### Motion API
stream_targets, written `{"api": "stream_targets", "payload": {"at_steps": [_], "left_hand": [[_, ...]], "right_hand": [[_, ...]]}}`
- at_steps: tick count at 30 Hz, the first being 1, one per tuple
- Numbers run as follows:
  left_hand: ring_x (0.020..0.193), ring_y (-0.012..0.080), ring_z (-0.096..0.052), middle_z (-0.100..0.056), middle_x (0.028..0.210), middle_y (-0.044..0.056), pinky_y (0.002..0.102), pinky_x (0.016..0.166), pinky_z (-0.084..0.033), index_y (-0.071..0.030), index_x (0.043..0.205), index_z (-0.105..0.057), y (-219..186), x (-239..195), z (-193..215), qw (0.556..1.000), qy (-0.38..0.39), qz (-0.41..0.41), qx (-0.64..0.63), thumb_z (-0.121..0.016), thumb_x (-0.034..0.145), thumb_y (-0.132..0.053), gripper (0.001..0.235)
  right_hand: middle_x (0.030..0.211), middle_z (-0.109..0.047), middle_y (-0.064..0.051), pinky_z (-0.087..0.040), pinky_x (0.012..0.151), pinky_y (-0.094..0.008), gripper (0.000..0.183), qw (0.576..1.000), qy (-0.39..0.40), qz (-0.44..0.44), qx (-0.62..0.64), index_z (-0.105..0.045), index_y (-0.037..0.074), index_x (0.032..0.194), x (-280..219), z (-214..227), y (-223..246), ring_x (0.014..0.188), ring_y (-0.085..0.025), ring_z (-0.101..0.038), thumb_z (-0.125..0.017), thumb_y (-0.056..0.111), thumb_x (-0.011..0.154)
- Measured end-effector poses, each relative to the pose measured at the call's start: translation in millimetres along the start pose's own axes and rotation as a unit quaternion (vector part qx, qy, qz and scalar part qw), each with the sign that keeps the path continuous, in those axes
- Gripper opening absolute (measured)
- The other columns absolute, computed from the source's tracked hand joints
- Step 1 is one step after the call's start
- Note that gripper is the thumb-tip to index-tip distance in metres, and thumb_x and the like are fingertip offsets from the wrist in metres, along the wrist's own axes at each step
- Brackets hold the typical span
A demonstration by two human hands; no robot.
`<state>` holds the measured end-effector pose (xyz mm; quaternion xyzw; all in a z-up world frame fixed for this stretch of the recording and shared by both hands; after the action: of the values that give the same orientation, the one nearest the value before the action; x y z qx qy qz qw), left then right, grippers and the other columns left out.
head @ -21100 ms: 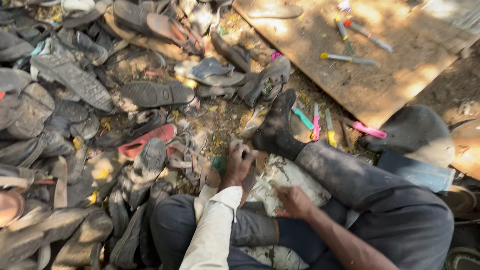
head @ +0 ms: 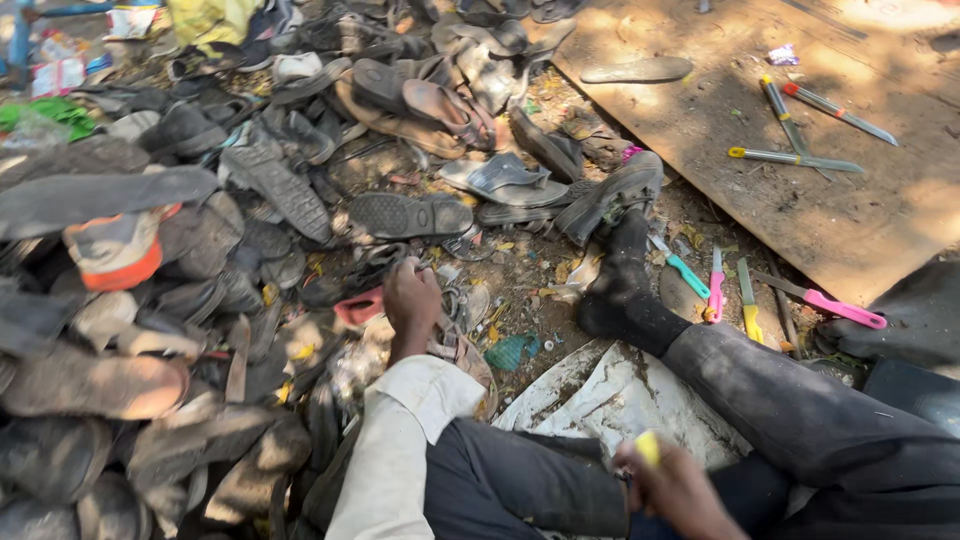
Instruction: The person sits on the ground surrounded by a large pile of discarded footwear and uses a knife to cut and separate the sole from a shoe upper. They repeatedly pry and slice the shoe components apart, handling the shoe with both hands.
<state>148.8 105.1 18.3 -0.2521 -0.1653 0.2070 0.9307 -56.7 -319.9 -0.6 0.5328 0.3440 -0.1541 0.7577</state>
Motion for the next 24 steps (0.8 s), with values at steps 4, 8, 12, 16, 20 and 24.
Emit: {"api": "stream_targets", "payload": {"at_steps": [4,8,12,16,20,24], "left_hand": [[0.134,0.0386,-0.049,-0.055,0.145,0.016,0.053,0.108,-0.035,-0.008,0.133,-0.061,-15.4,57.5,-21.9,0.958,-0.019,-0.202,0.2,-0.06,0.088,-0.02,0.046],[0.132,0.0377,-0.049,-0.055,0.143,0.013,0.06,0.109,-0.027,-0.014,0.14,-0.053,-20.6,106.8,-67.3,0.89,-0.112,-0.334,0.291,-0.052,0.082,-0.019,0.059],[0.127,0.0336,-0.053,-0.057,0.13,0.017,0.06,0.123,-0.031,-0.012,0.154,-0.044,-39.6,125.4,-79.1,0.922,0.078,-0.262,0.275,-0.062,0.098,-0.017,0.059],[0.116,0.0461,-0.052,-0.051,0.128,0.031,0.054,0.087,-0.05,-0.006,0.147,-0.037,-86.3,68.5,-42.3,0.98,0.059,-0.174,0.074,-0.088,0.071,-0.017,0.092],[0.106,0.0283,-0.071,-0.064,0.124,0.019,0.044,0.092,-0.06,-0.003,0.14,-0.041,-91.8,-67.9,-23.8,0.918,-0.014,-0.083,-0.387,-0.083,0.08,-0.014,0.074],[0.105,0.0331,-0.065,-0.06,0.122,0.023,0.042,0.091,-0.055,0.0,0.141,-0.038,-46.7,-156.4,-45.9,0.857,0.057,0.212,-0.467,-0.082,0.054,0.001,0.098]], "right_hand": [[0.073,-0.072,-0.007,-0.054,0.07,-0.034,0.035,0.977,0.043,0.097,-0.187,-0.075,0.013,0.103,42.0,-14.2,-51.6,0.07,-0.014,-0.07,-0.072,0.046,0.089],[0.082,-0.078,-0.008,-0.058,0.085,-0.035,0.039,0.985,0.029,0.06,-0.159,-0.078,0.014,0.108,101.3,-1.4,-121.0,0.087,-0.017,-0.076,-0.074,0.046,0.087],[0.092,-0.082,-0.005,-0.055,0.092,-0.032,0.041,0.988,0.048,0.038,-0.139,-0.08,0.015,0.111,124.1,-3.5,-131.4,0.098,-0.014,-0.077,-0.077,0.048,0.086],[0.086,-0.08,-0.005,-0.057,0.087,-0.032,0.04,0.986,0.052,0.027,-0.159,-0.079,0.013,0.105,115.5,-1.9,-120.2,0.091,-0.014,-0.077,-0.07,0.049,0.088],[0.072,-0.076,-0.01,-0.056,0.066,-0.033,0.043,0.991,0.036,0.01,-0.129,-0.079,0.005,0.09,79.1,3.2,-51.7,0.067,-0.015,-0.071,-0.068,0.047,0.093],[0.065,-0.07,-0.007,-0.046,0.048,-0.032,0.043,1.0,0.01,-0.01,0.006,-0.069,0.002,0.083,35.0,9.4,0.5,0.048,-0.015,-0.058,-0.066,0.043,0.094]]}}
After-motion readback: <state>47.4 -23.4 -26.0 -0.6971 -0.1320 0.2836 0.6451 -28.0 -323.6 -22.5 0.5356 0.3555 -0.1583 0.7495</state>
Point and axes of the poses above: each hand's wrist, its own x-axis towards the middle knuckle, its own z-axis out of the back of the hand, y = z × x, the point moved 3 cm from there along x, towards the middle knuckle
